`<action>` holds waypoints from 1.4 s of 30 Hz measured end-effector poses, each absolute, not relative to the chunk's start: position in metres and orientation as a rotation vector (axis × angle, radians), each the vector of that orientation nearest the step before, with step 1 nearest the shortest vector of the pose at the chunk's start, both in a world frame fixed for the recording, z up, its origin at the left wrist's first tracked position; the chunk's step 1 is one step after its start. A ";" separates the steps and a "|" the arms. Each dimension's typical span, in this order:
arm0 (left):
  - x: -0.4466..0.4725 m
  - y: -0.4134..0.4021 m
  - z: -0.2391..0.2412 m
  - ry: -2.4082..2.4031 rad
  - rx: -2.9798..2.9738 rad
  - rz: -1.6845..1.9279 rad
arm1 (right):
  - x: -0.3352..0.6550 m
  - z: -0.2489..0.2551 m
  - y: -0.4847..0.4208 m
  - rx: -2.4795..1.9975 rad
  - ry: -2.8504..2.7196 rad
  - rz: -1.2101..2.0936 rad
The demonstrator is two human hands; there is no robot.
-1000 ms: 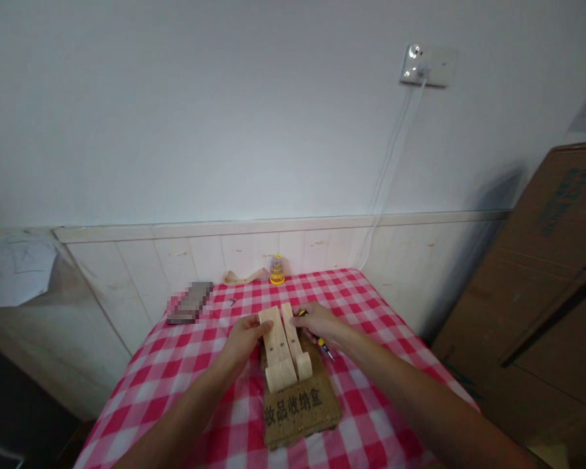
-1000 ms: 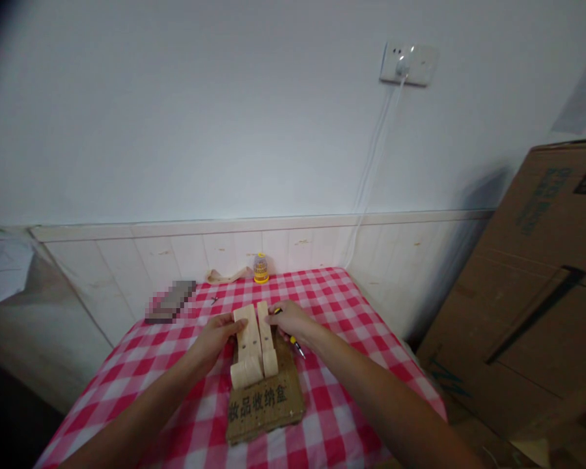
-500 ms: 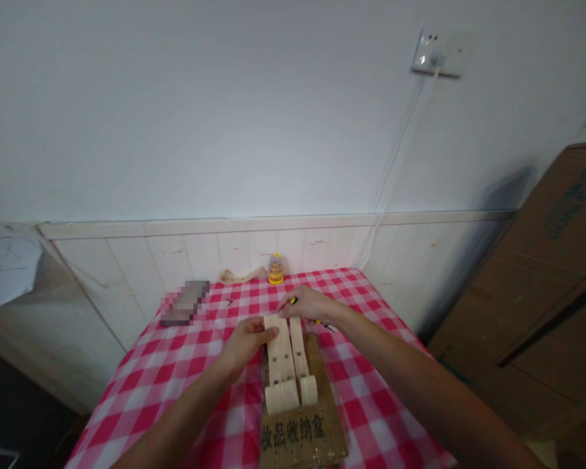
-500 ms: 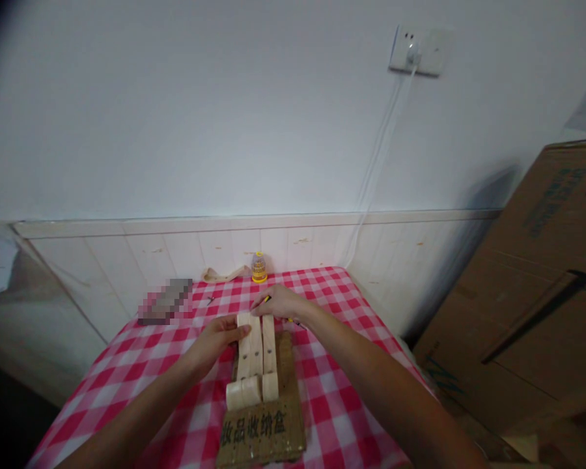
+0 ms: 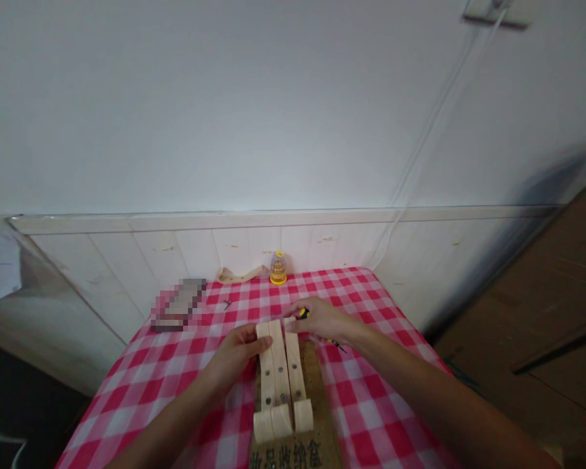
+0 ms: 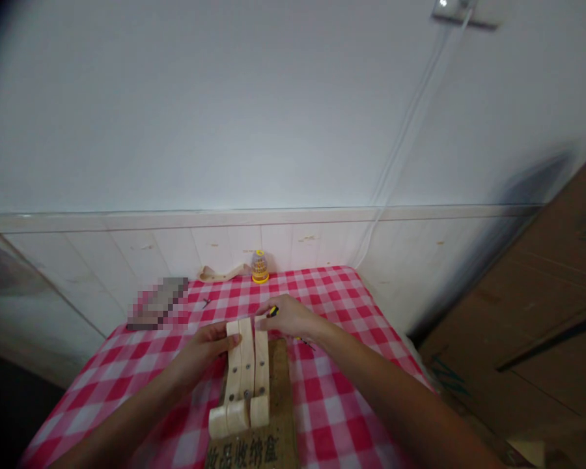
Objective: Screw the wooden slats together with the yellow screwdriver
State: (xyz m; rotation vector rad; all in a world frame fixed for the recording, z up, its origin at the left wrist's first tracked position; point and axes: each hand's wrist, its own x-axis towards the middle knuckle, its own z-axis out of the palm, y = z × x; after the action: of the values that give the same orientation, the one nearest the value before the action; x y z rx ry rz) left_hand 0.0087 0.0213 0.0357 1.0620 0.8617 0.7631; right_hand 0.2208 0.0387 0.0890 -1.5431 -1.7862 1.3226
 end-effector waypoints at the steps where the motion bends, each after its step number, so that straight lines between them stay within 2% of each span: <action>1: 0.009 0.023 0.037 0.874 1.071 0.758 | 0.222 0.089 0.039 -1.537 -1.784 1.360; 5: 0.015 0.027 0.042 0.911 1.105 0.725 | 0.220 0.086 0.048 -1.472 -1.788 1.448; 10: 0.010 0.030 0.036 0.970 1.115 0.714 | 0.215 0.086 0.058 -1.439 -1.784 1.367; 16: -0.047 0.059 0.022 1.432 1.571 0.843 | 0.245 0.086 0.063 -1.612 -1.715 1.248; 22: -0.081 0.110 0.028 1.873 2.065 0.557 | 0.266 0.071 0.066 -1.711 -1.938 0.814; 27: -0.069 0.134 0.034 1.883 2.325 0.277 | 0.268 0.054 0.052 -1.708 -2.085 0.723; 36: -0.025 0.163 0.042 1.918 2.424 0.289 | 0.262 0.049 0.032 -1.623 -2.205 0.705; 42: 0.008 0.176 0.036 1.869 2.573 0.175 | 0.270 0.058 0.024 -1.693 -2.206 0.622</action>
State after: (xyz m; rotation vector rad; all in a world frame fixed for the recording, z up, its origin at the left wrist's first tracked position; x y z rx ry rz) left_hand 0.0076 0.1759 0.0356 2.5726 1.8687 0.1752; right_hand 0.2699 0.0237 0.0585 -1.6927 -2.2064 0.6225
